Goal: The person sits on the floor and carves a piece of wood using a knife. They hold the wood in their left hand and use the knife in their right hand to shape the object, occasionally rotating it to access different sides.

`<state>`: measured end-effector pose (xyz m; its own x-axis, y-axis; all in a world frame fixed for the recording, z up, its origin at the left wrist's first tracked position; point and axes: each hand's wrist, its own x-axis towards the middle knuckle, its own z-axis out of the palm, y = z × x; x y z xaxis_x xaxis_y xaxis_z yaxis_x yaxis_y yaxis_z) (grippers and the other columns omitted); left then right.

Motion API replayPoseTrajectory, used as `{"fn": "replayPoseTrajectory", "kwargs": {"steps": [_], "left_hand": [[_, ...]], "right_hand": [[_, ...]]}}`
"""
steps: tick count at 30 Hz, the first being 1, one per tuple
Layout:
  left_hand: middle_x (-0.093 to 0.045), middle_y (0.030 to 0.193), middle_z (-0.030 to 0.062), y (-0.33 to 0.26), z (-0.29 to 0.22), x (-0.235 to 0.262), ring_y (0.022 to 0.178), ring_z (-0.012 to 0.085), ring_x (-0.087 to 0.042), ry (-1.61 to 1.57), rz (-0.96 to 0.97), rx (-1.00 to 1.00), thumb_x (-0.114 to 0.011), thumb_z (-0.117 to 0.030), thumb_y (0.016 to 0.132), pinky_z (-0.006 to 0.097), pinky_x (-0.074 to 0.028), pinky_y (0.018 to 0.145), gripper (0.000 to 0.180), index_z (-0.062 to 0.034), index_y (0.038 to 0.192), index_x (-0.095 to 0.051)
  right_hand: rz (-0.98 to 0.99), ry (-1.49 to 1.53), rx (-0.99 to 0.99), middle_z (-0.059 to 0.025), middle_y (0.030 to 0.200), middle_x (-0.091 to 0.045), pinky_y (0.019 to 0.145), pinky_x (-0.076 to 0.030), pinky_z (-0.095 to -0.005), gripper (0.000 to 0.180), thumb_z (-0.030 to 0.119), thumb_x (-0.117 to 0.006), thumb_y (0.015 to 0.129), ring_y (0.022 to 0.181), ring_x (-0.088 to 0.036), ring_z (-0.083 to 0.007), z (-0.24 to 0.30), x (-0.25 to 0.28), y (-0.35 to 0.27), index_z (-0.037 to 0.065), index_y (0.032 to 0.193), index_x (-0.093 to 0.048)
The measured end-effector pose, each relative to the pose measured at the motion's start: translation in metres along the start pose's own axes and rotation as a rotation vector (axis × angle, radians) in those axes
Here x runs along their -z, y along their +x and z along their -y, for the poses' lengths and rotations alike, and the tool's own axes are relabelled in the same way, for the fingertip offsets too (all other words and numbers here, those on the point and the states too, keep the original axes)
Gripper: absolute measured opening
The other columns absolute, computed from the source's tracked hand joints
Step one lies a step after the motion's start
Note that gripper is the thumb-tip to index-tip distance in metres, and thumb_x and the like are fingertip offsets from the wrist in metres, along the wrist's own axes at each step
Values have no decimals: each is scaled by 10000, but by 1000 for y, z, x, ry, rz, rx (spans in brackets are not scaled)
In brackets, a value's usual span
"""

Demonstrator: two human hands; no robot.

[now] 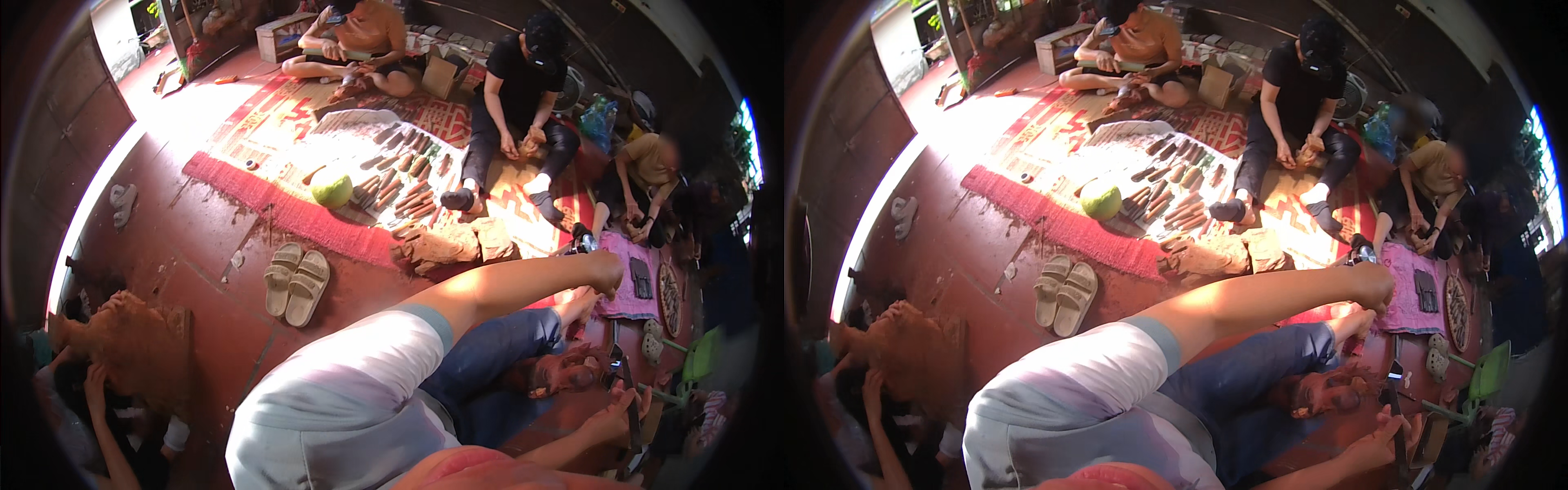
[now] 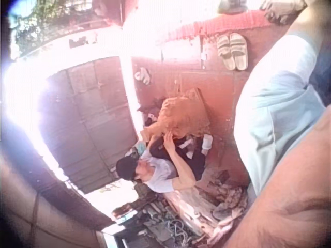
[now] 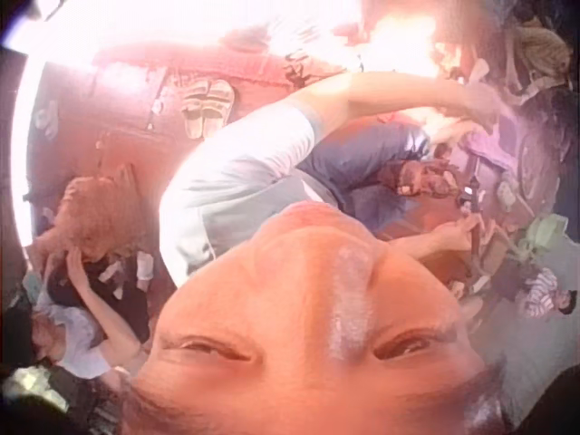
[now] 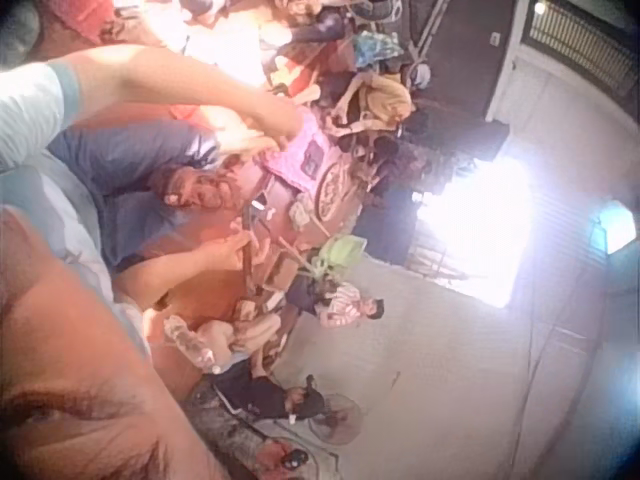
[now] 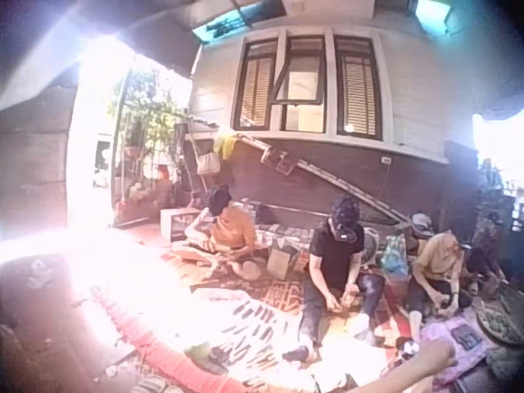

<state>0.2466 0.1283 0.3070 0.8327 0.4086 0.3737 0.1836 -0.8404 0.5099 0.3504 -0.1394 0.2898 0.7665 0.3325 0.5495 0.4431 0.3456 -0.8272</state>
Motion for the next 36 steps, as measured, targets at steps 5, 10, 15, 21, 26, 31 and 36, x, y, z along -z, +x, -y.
{"fn": "replayPoseTrajectory", "kwargs": {"steps": [5, 10, 15, 21, 26, 31, 36], "left_hand": [[-618, 718, 112, 3, -60, 59, 688, 306, -592, -175, -864, -366, -573, -233, 823, 406, -456, 641, 196, -78, 807, -691], [-558, 937, 147, -104, 2, -43, 878, 327, -546, -117, -482, -31, -501, -323, 858, 415, -431, 767, 286, -95, 1024, -555], [-364, 1350, 242, -258, 7, -152, 1213, 411, -405, -376, 164, 684, -356, -605, 869, 442, -333, 1016, 733, -207, 1446, -141], [-350, 1379, 233, -355, 50, -180, 1260, 345, -378, -762, 197, 785, -316, -667, 856, 387, -288, 1053, 825, -80, 1425, -209], [-333, 1391, 234, -369, 30, -202, 1277, 334, -360, -919, 180, 865, -323, -682, 847, 377, -260, 1068, 872, -24, 1411, -227], [-316, 1380, 272, -316, 9, -161, 1267, 397, -350, -527, 156, 774, -363, -664, 844, 417, -301, 1040, 845, -104, 1438, -142], [-386, 1311, 261, -248, -4, -154, 1169, 445, -427, -147, 59, 677, -363, -569, 886, 474, -381, 962, 678, -219, 1434, -174]], "right_hand": [[49, 107, 5, -107, 1066, -532, 807, -520, -326, 330, 117, -508, 926, 711, -537, -122, 17, 7, -13, -58, 1201, -454], [114, 177, -28, -148, 1178, -508, 878, -494, -332, 332, 184, -455, 958, 946, -580, -209, 11, 27, -27, -67, 1176, -458], [120, 145, -110, -165, 1197, -497, 903, -480, -328, 370, 205, -455, 959, 996, -575, -224, 7, 25, -40, -57, 1218, -424], [90, 123, -124, -138, 1144, -515, 907, -469, -313, 418, 192, -485, 945, 944, -581, -194, 26, 11, -44, -45, 1273, -379], [105, 169, -126, -124, 1108, -516, 880, -476, -310, 441, 170, -511, 931, 904, -578, -164, 12, 19, -43, -20, 1302, -365], [72, 181, -214, -110, 1100, -511, 862, -476, -306, 420, 170, -507, 934, 889, -571, -144, 0, 17, -46, -6, 1293, -381], [62, 218, -175, -112, 1073, -525, 833, -503, -295, 395, 168, -498, 937, 878, -575, -144, 18, 5, -42, -17, 1270, -392]]}}
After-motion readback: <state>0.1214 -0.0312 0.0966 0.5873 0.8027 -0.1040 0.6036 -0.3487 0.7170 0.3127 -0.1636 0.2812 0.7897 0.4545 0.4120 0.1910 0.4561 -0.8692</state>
